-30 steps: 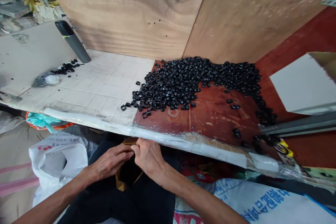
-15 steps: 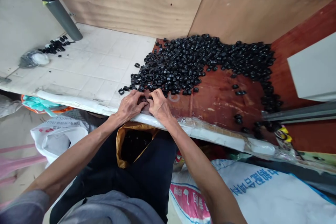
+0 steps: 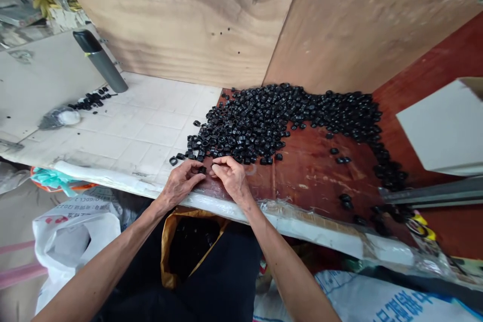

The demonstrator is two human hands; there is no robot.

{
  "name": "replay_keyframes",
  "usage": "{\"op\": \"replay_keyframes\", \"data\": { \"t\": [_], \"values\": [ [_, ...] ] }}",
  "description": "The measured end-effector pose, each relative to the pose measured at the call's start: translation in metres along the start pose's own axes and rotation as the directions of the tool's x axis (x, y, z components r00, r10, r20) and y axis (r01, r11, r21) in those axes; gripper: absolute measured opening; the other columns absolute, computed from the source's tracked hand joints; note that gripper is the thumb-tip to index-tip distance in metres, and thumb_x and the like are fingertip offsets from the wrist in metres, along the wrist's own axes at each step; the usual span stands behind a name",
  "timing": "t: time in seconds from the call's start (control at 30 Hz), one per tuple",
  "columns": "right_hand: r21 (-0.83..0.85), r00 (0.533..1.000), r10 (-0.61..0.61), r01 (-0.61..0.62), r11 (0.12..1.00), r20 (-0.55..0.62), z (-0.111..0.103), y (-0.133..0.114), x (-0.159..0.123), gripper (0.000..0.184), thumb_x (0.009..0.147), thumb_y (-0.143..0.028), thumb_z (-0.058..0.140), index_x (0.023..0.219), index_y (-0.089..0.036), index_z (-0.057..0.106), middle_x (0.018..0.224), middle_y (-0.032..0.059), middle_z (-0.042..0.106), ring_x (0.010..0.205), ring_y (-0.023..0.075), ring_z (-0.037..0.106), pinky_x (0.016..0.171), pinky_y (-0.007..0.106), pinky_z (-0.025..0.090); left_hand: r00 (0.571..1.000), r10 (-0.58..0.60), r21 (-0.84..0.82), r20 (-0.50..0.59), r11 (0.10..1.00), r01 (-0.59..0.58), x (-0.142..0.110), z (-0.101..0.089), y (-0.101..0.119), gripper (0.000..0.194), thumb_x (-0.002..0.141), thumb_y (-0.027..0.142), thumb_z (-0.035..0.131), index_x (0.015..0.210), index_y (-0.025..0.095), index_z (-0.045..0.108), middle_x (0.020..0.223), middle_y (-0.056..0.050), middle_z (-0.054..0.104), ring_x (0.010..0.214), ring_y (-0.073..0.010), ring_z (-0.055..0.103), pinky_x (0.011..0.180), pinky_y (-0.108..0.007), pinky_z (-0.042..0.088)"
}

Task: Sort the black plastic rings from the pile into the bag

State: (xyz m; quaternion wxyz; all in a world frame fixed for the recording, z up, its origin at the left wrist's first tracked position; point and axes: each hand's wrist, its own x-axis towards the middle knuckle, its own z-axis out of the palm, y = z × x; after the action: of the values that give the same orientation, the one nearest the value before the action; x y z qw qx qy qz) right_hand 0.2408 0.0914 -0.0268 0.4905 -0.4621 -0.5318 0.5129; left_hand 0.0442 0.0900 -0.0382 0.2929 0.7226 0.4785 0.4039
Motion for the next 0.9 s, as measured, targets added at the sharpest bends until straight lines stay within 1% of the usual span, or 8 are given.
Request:
{"op": "replay_keyframes", "data": {
  "t": [0.07,0.17,0.33,0.5,0.57,0.73,0.83,0.9],
  "values": [
    [0.122,0.998,0.066,-0.065,0.990,-0.006,0.0000,0.0017,0.0007,0.031,0.082,-0.045,0.076,0.098,-0.021,0.065,0.084,0.0044,0.075,0.083,0.0237,0.076,0.082,0.040,0.061,1.000,0.008,-0.064,-0.007,0.998,-0.008,0.0001,-0.0009,0.0007,0.021,0.088,0.021,0.070,0.109,0.020,0.068,0.096,-0.003,0.069,0.077,-0.0136,0.066,0.068,-0.025,0.056],
    [0.173,0.998,0.057,-0.053,0.984,-0.017,-0.0012,0.0045,0.0016,0.031,0.079,-0.043,0.080,0.097,-0.021,0.066,0.094,0.0047,0.075,0.089,0.0233,0.076,0.088,0.040,0.060,0.998,0.053,-0.066,-0.036,0.996,-0.055,-0.0006,-0.0017,0.0023,0.023,0.086,0.016,0.069,0.109,0.020,0.070,0.096,-0.003,0.067,0.073,-0.0125,0.063,0.066,-0.026,0.055],
    [-0.007,0.999,-0.048,0.048,0.999,0.002,-0.0018,0.0028,0.0011,0.024,0.081,-0.034,0.076,0.101,-0.021,0.073,0.108,0.0056,0.075,0.095,0.0205,0.071,0.091,0.034,0.056,0.998,0.053,-0.053,-0.017,0.997,-0.053,-0.0036,-0.0028,0.0051,0.030,0.083,0.012,0.069,0.112,0.021,0.068,0.102,-0.003,0.069,0.077,-0.0136,0.066,0.074,-0.029,0.058],
    [-0.162,0.993,-0.100,0.108,0.981,0.059,0.0017,-0.0001,-0.0015,0.020,0.081,-0.032,0.076,0.097,-0.020,0.071,0.094,0.0038,0.074,0.080,0.0183,0.068,0.075,0.030,0.056,0.995,-0.101,-0.149,-0.011,0.984,0.098,-0.0062,-0.0009,0.0081,0.031,0.083,0.015,0.071,0.113,0.019,0.064,0.096,-0.003,0.073,0.083,-0.0160,0.073,0.079,-0.031,0.062],
    [-0.206,0.984,-0.163,0.175,0.963,0.074,0.0023,0.0002,-0.0018,0.014,0.084,-0.030,0.075,0.093,-0.020,0.073,0.094,0.0043,0.073,0.083,0.0194,0.068,0.076,0.031,0.056,0.994,-0.112,-0.211,-0.018,0.972,0.106,-0.0071,0.0005,0.0070,0.030,0.083,0.016,0.072,0.112,0.019,0.063,0.098,-0.003,0.074,0.084,-0.0163,0.074,0.081,-0.032,0.063],
    [-0.266,0.936,-0.311,0.345,0.900,0.162,0.0018,0.0008,-0.0024,0.020,0.093,-0.025,0.066,0.107,-0.024,0.079,0.106,0.0069,0.072,0.099,0.0209,0.069,0.090,0.034,0.054,0.999,-0.033,-0.298,-0.022,0.954,0.025,-0.0087,0.0018,0.0028,0.022,0.086,0.020,0.071,0.108,0.019,0.065,0.107,-0.005,0.070,0.092,-0.0167,0.073,0.085,-0.033,0.063],
    [-0.272,0.930,-0.320,0.360,0.892,0.180,0.0020,0.0015,-0.0041,0.025,0.095,-0.024,0.063,0.115,-0.024,0.077,0.111,0.0075,0.070,0.104,0.0213,0.068,0.092,0.035,0.055,0.999,0.032,-0.274,-0.029,0.961,-0.039,-0.0086,0.0001,0.0039,0.019,0.088,0.020,0.070,0.108,0.020,0.066,0.109,-0.007,0.069,0.096,-0.0182,0.072,0.086,-0.033,0.062],
    [-0.261,0.946,-0.281,0.315,0.913,0.159,0.0026,0.0039,-0.0051,0.026,0.093,-0.026,0.065,0.118,-0.024,0.074,0.112,0.0074,0.071,0.102,0.0216,0.069,0.090,0.035,0.056,0.997,0.072,-0.231,-0.040,0.970,-0.080,-0.0082,-0.0016,0.0053,0.018,0.090,0.020,0.070,0.108,0.020,0.067,0.109,-0.007,0.070,0.099,-0.0195,0.072,0.088,-0.035,0.062]
  ]
}}
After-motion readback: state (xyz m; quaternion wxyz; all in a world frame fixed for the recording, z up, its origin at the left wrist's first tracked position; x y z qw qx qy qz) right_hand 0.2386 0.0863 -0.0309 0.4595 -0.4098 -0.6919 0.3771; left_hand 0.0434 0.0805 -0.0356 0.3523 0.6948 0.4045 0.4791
